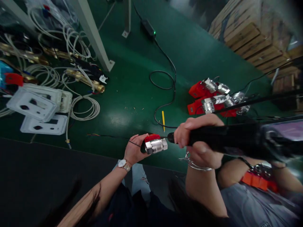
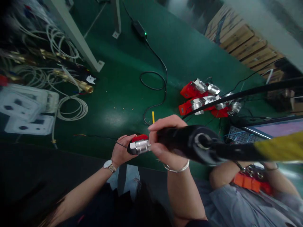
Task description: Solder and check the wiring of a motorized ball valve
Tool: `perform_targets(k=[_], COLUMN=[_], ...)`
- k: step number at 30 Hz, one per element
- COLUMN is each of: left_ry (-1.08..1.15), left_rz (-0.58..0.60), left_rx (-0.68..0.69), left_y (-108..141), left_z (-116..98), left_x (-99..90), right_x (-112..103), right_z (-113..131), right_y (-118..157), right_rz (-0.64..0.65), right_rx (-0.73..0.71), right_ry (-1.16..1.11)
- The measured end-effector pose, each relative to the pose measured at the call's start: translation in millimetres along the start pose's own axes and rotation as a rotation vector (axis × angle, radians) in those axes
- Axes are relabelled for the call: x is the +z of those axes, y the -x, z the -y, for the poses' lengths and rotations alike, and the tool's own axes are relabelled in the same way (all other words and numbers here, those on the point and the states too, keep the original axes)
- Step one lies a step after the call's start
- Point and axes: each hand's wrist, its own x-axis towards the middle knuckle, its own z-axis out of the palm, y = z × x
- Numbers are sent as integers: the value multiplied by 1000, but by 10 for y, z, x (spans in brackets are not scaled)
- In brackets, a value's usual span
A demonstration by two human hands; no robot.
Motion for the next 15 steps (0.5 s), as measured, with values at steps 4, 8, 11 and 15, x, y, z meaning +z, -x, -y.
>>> perform_targets(k=[4,8,11,15], left_ry=[-49,-124,-188,-244], left_rz=[-15,-29,-28,-35], left_rx=[47,87,71,83], left_y=[-24,-40,-36,-57], left_z=[-37,-59,-35,19], left_x=[-19,-6,23,57], right_x=[-319,-647,-740,-750], right_z=[-105,-694,-1125,-1341], right_y=[-229,-318,-307,-263], right_rz=[-271,-110,-96,-89], right_rx=[210,769,864,878], right_ry=[156,853,948,1032])
